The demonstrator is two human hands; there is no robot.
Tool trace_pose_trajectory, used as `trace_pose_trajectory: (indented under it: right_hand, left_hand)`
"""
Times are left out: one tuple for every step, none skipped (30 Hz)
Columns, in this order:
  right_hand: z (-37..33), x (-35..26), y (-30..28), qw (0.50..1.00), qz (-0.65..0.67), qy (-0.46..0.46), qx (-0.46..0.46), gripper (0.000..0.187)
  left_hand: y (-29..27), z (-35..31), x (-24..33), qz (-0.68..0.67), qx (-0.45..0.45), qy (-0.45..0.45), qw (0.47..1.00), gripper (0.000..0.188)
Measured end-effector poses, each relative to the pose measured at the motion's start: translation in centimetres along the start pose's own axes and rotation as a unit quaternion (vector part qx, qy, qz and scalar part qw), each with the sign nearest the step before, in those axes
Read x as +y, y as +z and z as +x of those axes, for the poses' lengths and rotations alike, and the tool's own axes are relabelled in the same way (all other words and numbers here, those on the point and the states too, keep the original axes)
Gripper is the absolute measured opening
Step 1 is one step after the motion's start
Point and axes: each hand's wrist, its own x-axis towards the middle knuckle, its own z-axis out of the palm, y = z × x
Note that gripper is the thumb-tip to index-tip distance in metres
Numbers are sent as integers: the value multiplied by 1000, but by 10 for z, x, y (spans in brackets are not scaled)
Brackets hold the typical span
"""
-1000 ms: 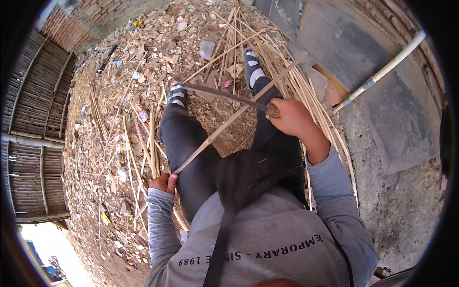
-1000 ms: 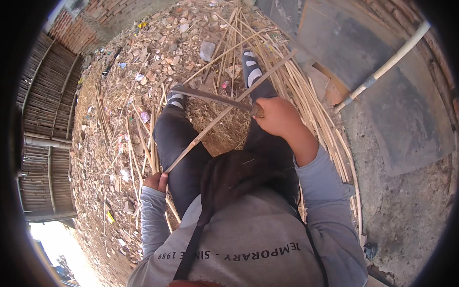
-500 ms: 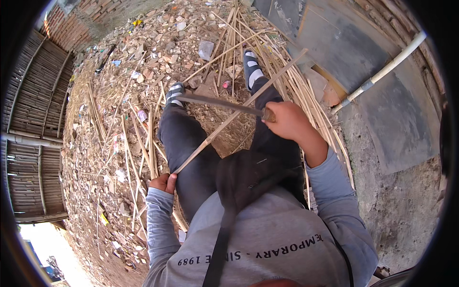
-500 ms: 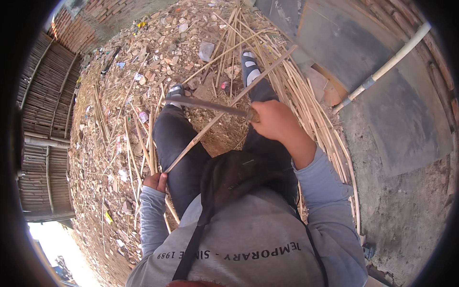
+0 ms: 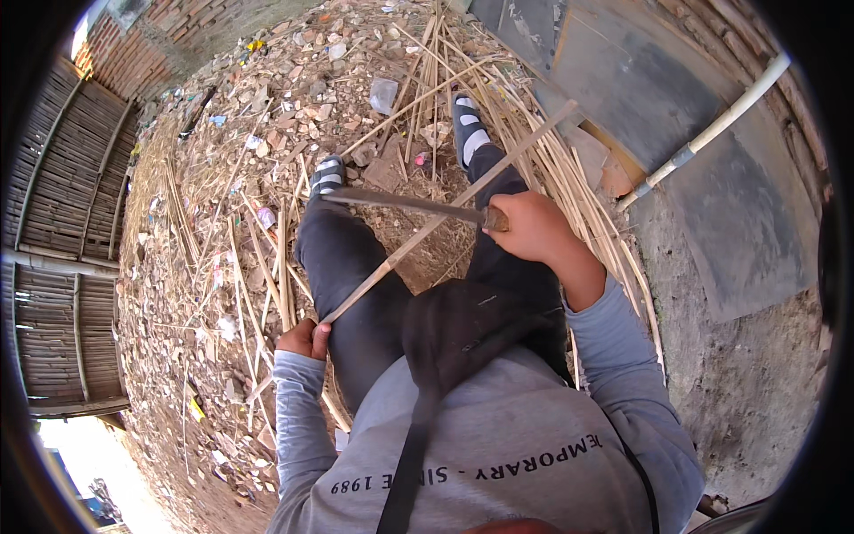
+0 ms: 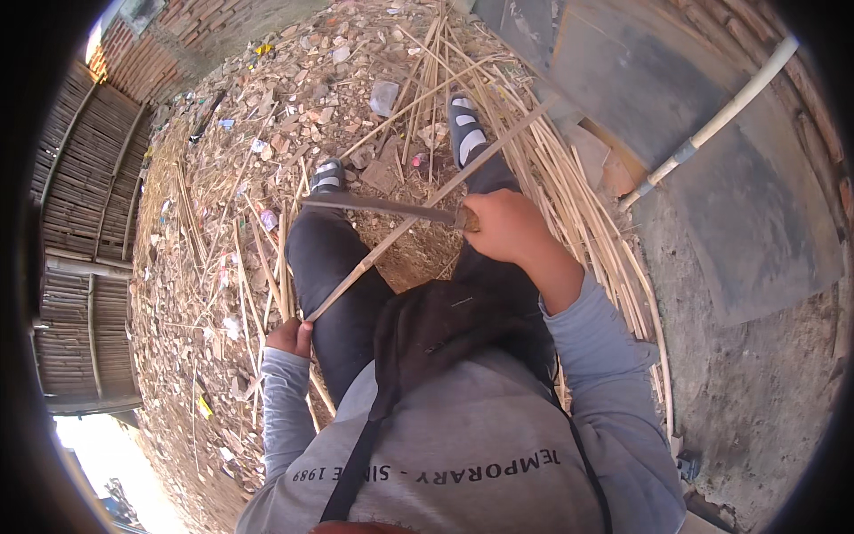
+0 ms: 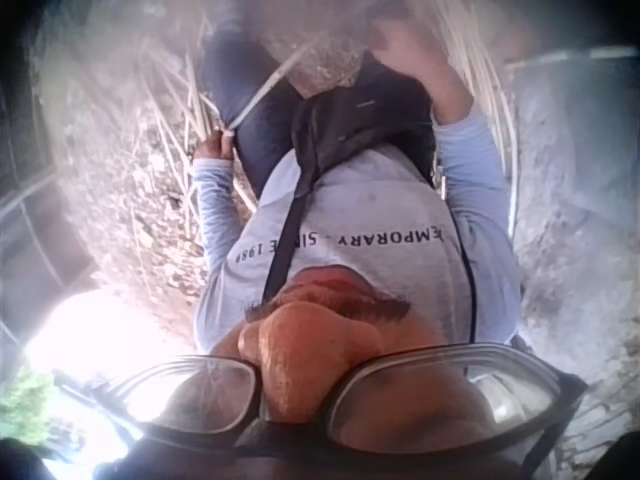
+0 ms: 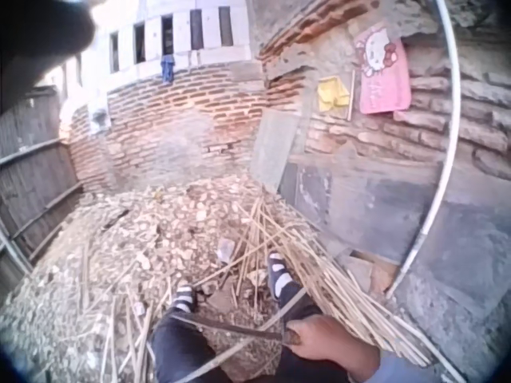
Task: The person scrapes thin strips of bamboo with a blade to smooth the surface while sitting on the ground.
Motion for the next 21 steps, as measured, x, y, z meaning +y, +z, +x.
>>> trace_pose_trajectory:
  right_hand:
    - [-1,-4,1,1000,3,1,1,27]
    - [-1,-8,0,1000,-18,13,-10,26]
    - [-2,-11,1,999,-38,23,-21,26]
    - [-2,-8,4,999,-38,23,-20,26]
    - [-3,-2,9,999,-22,25,-3,26]
    - [-3,0,12,1000,-6,26,13,26]
    - [-4,0,12,1000,-6,26,12,26]
    - [-6,-1,11,1000,-4,24,19,26]
    - [-8,-1,9,999,-3,23,26,26]
    - [-11,-5,8,999,-3,26,23,26]
    - [-14,-11,6,1000,6,23,15,27]
    - [-17,-13,7,1000,15,20,8,27]
    - [-19,-12,8,1000,17,23,6,27]
    - [-20,-11,10,999,27,16,2,27]
    - [-20,-10,12,999,37,10,-3,28]
    - [-18,-7,11,999,37,9,-2,28]
    - [-17,-2,8,999,33,43,2,28]
    - [-17,2,6,997,28,76,6,29]
    - [-17,5,5,997,25,75,7,29]
    - [-18,8,3,995,31,85,28,27]
    - [-18,10,2,993,36,96,50,25]
  left_hand:
    - [-1,0,5,3,-1,1,1000,58]
    - [0,-2,12,7,64,37,997,52]
    - [0,-3,16,11,128,73,989,46]
    - [1,-3,16,27,128,81,988,39]
    - [2,-4,14,27,129,82,988,39]
    - [2,-5,12,33,131,96,986,38]
    - [1,-5,15,38,130,109,985,38]
    - [-1,-10,18,46,113,83,989,38]
    - [-6,-12,19,46,111,83,989,38]
    - [-10,-15,18,27,92,82,992,38]
    - [-12,-17,17,9,72,81,994,39]
    - [-13,-20,17,-25,59,67,996,44]
    - [-14,-22,14,-24,56,67,996,44]
    - [-15,-24,9,-19,28,63,997,47]
    - [-15,-26,7,-15,0,59,998,50]
    - [-16,-24,11,-17,-11,26,999,56]
    - [-15,-23,9,-17,-9,26,999,56]
    - [-13,-22,6,-17,-15,24,999,56]
    - [-11,-20,7,-19,-19,22,999,57]
    - [-13,-18,10,-31,-28,15,999,56]
    - [-10,-17,9,-33,-27,16,999,56]
